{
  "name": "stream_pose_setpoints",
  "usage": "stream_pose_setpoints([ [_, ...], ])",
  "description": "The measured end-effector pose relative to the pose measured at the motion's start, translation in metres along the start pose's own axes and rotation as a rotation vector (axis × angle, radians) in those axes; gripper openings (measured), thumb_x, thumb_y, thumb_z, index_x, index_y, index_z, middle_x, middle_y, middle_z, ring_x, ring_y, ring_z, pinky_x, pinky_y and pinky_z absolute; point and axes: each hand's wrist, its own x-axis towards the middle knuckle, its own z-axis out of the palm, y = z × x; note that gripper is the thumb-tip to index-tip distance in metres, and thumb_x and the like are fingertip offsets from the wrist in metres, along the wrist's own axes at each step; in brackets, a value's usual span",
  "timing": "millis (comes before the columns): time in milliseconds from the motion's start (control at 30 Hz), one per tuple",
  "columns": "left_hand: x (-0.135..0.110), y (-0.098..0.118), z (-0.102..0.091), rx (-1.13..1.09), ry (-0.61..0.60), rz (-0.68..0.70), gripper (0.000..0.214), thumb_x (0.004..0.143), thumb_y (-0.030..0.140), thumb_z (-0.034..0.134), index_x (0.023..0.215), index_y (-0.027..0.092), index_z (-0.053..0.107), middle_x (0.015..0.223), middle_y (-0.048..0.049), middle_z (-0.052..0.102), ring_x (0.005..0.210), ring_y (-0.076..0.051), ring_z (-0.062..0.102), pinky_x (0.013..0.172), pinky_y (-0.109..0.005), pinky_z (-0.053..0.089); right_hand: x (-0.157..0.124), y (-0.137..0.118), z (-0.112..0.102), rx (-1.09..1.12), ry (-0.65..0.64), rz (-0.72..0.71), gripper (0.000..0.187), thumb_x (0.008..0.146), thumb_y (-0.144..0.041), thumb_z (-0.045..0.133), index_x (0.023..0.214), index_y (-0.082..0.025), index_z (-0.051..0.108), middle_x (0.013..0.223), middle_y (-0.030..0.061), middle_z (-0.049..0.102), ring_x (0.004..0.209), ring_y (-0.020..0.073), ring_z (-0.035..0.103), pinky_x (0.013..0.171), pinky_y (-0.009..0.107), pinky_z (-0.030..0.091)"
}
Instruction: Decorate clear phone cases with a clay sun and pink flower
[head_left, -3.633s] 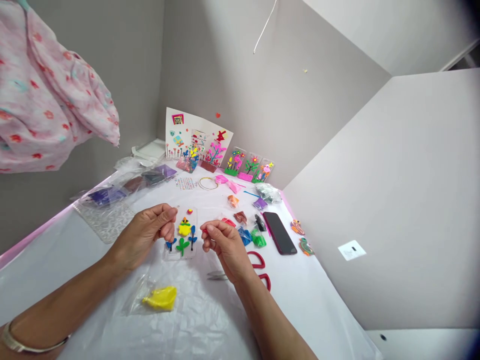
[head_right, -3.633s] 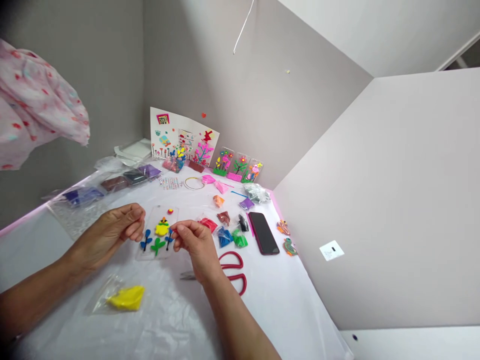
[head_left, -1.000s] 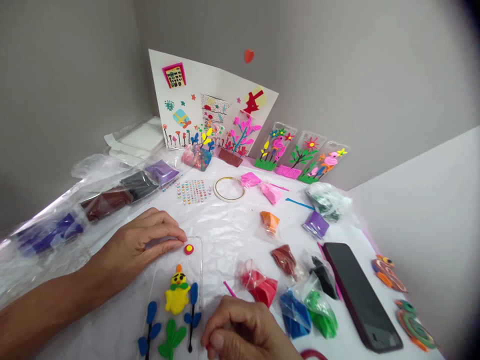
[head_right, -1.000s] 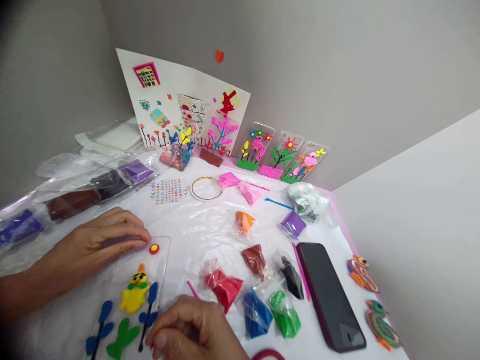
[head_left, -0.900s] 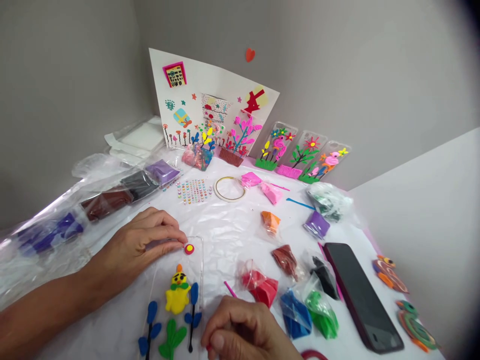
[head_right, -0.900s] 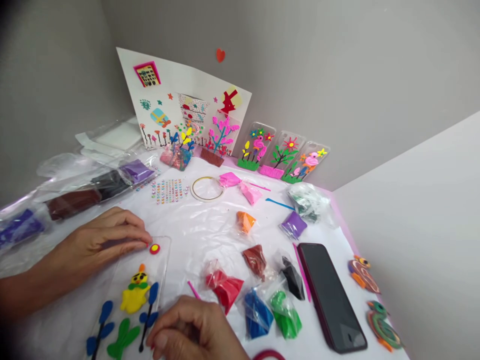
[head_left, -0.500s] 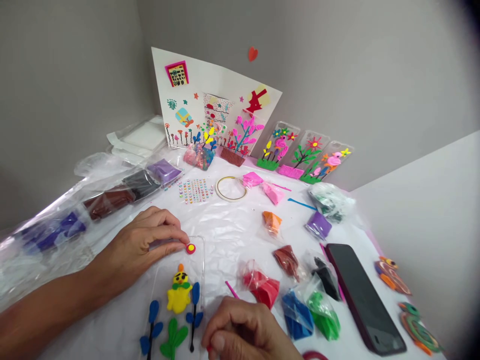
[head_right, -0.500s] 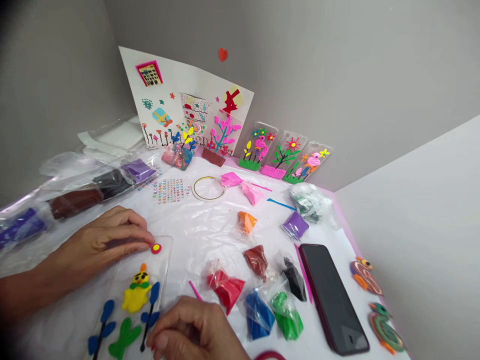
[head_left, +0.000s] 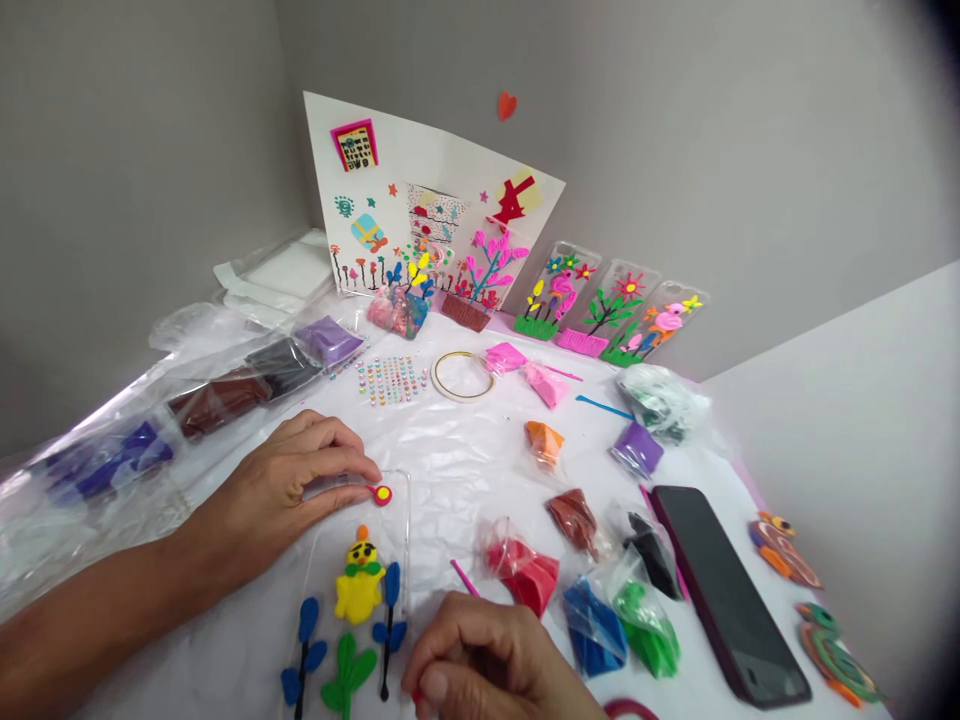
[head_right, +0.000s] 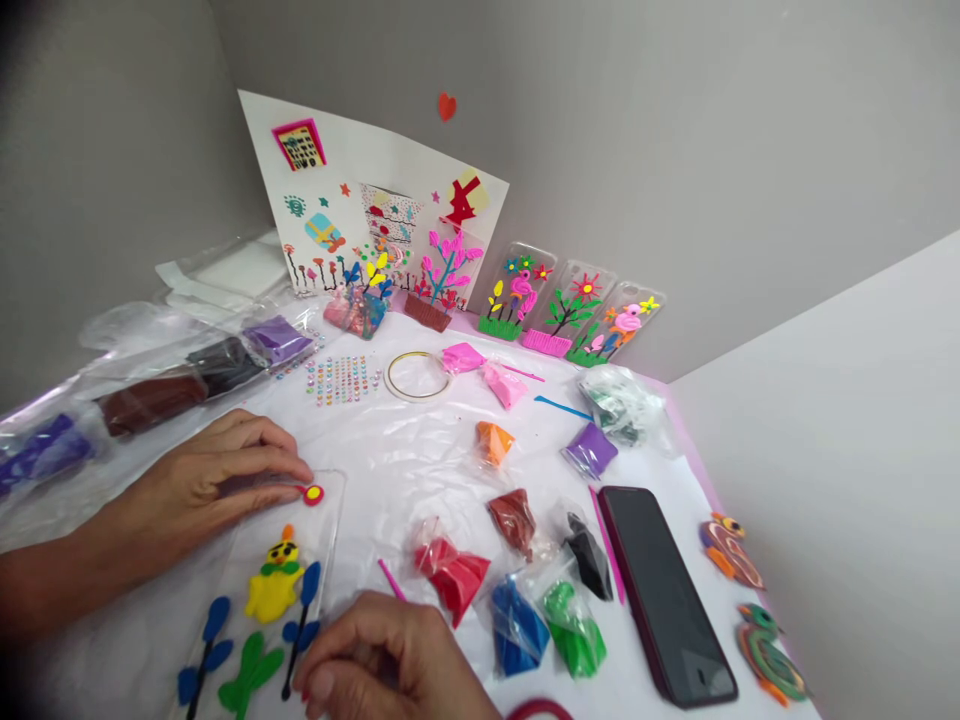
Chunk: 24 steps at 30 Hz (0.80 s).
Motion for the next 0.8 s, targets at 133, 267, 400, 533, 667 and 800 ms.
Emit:
stream_pose_setpoints([
  [133, 0.000, 0.001, -0.002, 0.005, -0.004, 0.004, 0.025, 0.101, 0.049, 0.059, 0.097, 0.035, 0.080, 0.105, 0.0001, 0.070, 0.104, -0.023, 0.058, 0.091, -0.033, 0.048, -0.001, 0.001, -0.001, 0.004, -0.004, -0.003, 0.045, 0.090, -0.060, 0.075, 0.096, -0.016, 0.080, 0.079, 0.0015, 0.062, 0.064, 0.0068, 0.049, 0.059, 0.018, 0.037],
  [267, 0.001, 0.002, -0.003, 0.043, -0.024, 0.013, 0.021, 0.101, 0.045, 0.060, 0.099, 0.036, 0.079, 0.106, 0.0008, 0.071, 0.105, -0.023, 0.059, 0.092, -0.032, 0.048, -0.001, -0.001, -0.001, 0.013, -0.005, 0.003, 0.045, 0.089, -0.060, 0.076, 0.096, -0.016, 0.080, 0.079, 0.0014, 0.062, 0.064, 0.0065, 0.048, 0.060, 0.018, 0.036],
  [400, 0.001, 0.006, -0.008, 0.054, -0.010, 0.027, 0.018, 0.100, 0.044, 0.061, 0.104, 0.036, 0.077, 0.109, 0.0016, 0.071, 0.106, -0.024, 0.060, 0.094, -0.033, 0.047, -0.001, -0.002, 0.001, 0.007, 0.008, 0.008, 0.050, 0.086, -0.065, 0.077, 0.093, -0.015, 0.079, 0.077, 0.0010, 0.061, 0.063, 0.0059, 0.047, 0.059, 0.018, 0.036],
  [533, -0.003, 0.008, -0.012, 0.049, 0.014, 0.004, 0.021, 0.099, 0.046, 0.061, 0.108, 0.033, 0.075, 0.111, -0.0002, 0.071, 0.109, -0.026, 0.062, 0.096, -0.036, 0.048, -0.002, -0.001, 0.002, -0.022, 0.014, 0.003, 0.052, 0.086, -0.066, 0.076, 0.094, -0.014, 0.079, 0.075, 0.0003, 0.059, 0.062, 0.0057, 0.046, 0.058, 0.018, 0.036],
  [667, -0.008, 0.005, -0.010, 0.052, -0.054, -0.065, 0.031, 0.097, 0.047, 0.065, 0.124, 0.032, 0.068, 0.123, -0.0015, 0.071, 0.116, -0.026, 0.063, 0.100, -0.038, 0.050, -0.003, -0.003, 0.002, -0.016, 0.023, 0.001, 0.050, 0.086, -0.063, 0.078, 0.095, -0.014, 0.078, 0.077, 0.0008, 0.062, 0.063, 0.0054, 0.048, 0.059, 0.017, 0.037],
  [800, -0.009, 0.007, -0.004, -0.016, -0.080, -0.088, 0.029, 0.097, 0.043, 0.064, 0.123, 0.031, 0.067, 0.122, -0.0019, 0.073, 0.114, -0.026, 0.067, 0.096, -0.036, 0.054, -0.002, -0.008, 0.002, 0.027, 0.067, 0.002, 0.047, 0.078, -0.059, 0.087, 0.087, -0.014, 0.076, 0.071, -0.0013, 0.061, 0.059, 0.0049, 0.051, 0.058, 0.017, 0.041],
])
